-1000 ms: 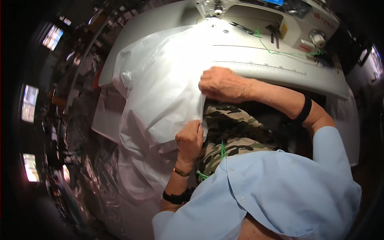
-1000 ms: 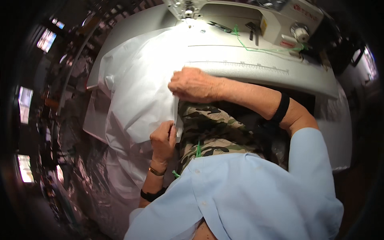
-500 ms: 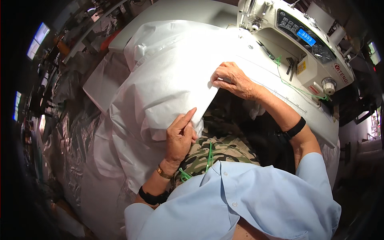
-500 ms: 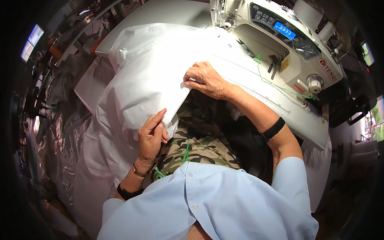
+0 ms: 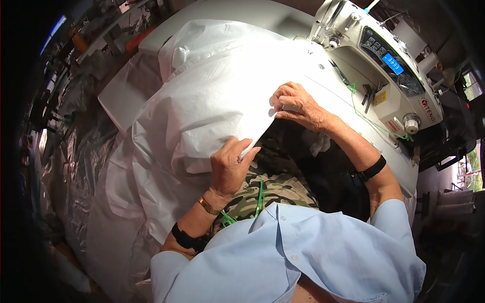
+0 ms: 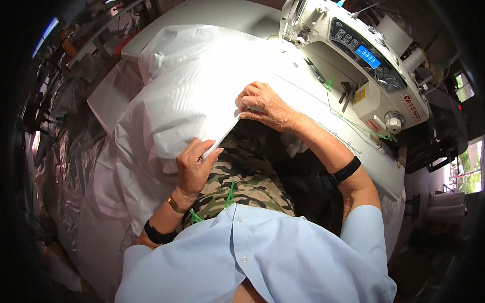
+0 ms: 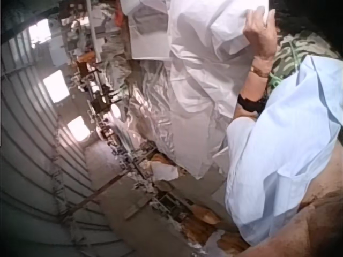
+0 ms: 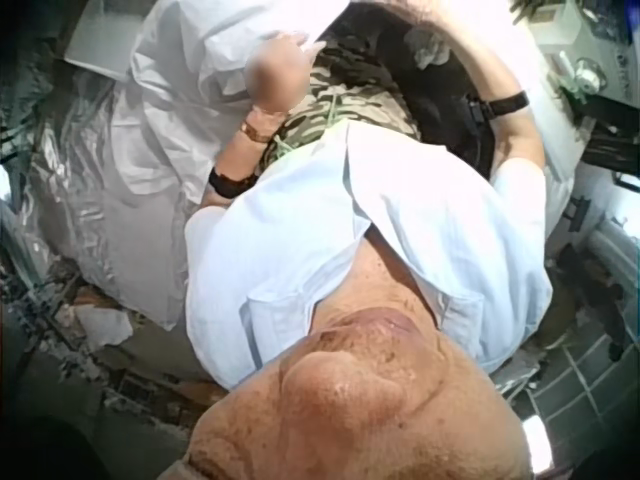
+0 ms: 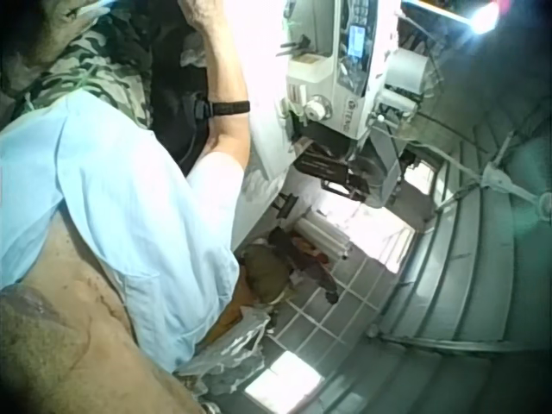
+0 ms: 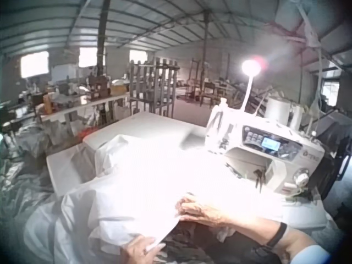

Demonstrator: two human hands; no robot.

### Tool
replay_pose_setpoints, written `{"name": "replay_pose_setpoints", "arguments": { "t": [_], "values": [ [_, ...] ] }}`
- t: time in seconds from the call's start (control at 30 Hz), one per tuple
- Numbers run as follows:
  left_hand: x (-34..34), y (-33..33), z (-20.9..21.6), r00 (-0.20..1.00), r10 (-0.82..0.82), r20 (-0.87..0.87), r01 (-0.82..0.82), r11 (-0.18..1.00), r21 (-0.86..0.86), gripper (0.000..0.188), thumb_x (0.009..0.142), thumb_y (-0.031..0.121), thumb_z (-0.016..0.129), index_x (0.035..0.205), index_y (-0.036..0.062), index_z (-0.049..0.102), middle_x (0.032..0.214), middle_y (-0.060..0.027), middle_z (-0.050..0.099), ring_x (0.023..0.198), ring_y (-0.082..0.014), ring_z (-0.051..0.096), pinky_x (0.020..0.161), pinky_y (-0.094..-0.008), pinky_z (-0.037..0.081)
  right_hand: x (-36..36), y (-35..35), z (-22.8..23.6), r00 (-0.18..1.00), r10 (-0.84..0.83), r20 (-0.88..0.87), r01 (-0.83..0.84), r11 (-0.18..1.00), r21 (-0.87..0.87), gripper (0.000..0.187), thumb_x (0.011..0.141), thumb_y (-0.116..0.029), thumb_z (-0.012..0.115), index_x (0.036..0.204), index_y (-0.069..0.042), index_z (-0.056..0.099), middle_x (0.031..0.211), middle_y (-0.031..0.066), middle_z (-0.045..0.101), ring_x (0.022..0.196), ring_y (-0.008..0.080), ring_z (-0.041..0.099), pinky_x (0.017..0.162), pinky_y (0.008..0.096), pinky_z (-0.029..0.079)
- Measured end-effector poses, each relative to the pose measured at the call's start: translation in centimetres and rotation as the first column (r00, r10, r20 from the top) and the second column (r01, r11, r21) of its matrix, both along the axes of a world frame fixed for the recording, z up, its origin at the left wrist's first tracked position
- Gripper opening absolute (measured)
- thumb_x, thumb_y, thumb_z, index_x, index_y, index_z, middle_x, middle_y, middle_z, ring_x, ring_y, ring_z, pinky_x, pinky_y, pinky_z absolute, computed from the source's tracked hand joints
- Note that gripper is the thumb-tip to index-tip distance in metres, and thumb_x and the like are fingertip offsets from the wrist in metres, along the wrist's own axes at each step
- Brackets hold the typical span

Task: The person is using an industrial sewing machine to hem and join edges of large white plastic sheets.

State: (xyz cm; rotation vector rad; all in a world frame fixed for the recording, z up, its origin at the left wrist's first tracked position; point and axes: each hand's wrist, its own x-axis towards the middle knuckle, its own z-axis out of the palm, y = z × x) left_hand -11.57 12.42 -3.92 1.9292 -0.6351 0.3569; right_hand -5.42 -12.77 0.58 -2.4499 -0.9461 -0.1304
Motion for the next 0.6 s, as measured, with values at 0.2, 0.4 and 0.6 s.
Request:
{"name": "replay_pose_setpoints", "arguments": {
  "t": [0.2, 0.4, 0.6],
  "values": [
    [0.6, 0.5, 1.3, 0.987, 0.014, 0.162, -0.04, 0.987, 0.157, 0.011, 0.08, 0.003, 0.069, 0.09, 0.0005, 0.065, 0.071, -0.0083, 0.054, 0.055, -0.0208, 0.053, 0.051, -0.0319, 0.042, 0.2, 0.1, 0.0, 0.995, 0.004, 0.103, 0.005, 0.996, -0.084, 0.021, 0.087, -0.034, 0.062, 0.086, -0.014, 0.063, 0.09, -0.0001, 0.058, 0.094, 0.018, 0.051, 0.093, 0.0363, 0.032],
    [0.6, 0.8, 0.8, 0.986, 0.016, 0.166, -0.036, 0.992, 0.119, 0.014, 0.081, -0.002, 0.064, 0.095, -0.0008, 0.065, 0.072, -0.0105, 0.054, 0.06, -0.023, 0.056, 0.055, -0.0322, 0.045, 1.4, -0.7, -0.2, 0.999, -0.024, 0.04, 0.024, 1.0, 0.014, 0.02, 0.087, -0.035, 0.061, 0.087, -0.015, 0.064, 0.084, -0.0023, 0.059, 0.09, 0.0152, 0.053, 0.092, 0.035, 0.032],
    [1.3, 1.5, 1.1, 0.995, -0.096, -0.006, 0.096, 0.987, 0.126, 0.02, 0.084, -0.004, 0.056, 0.103, -0.0004, 0.062, 0.08, -0.013, 0.058, 0.063, -0.0273, 0.059, 0.056, -0.0348, 0.046, 2.9, -2.1, -0.1, 0.996, -0.063, 0.067, 0.066, 0.997, -0.035, 0.023, 0.086, -0.036, 0.062, 0.088, -0.014, 0.063, 0.084, -0.0018, 0.06, 0.088, 0.0147, 0.054, 0.092, 0.0354, 0.032]
  ]
}}
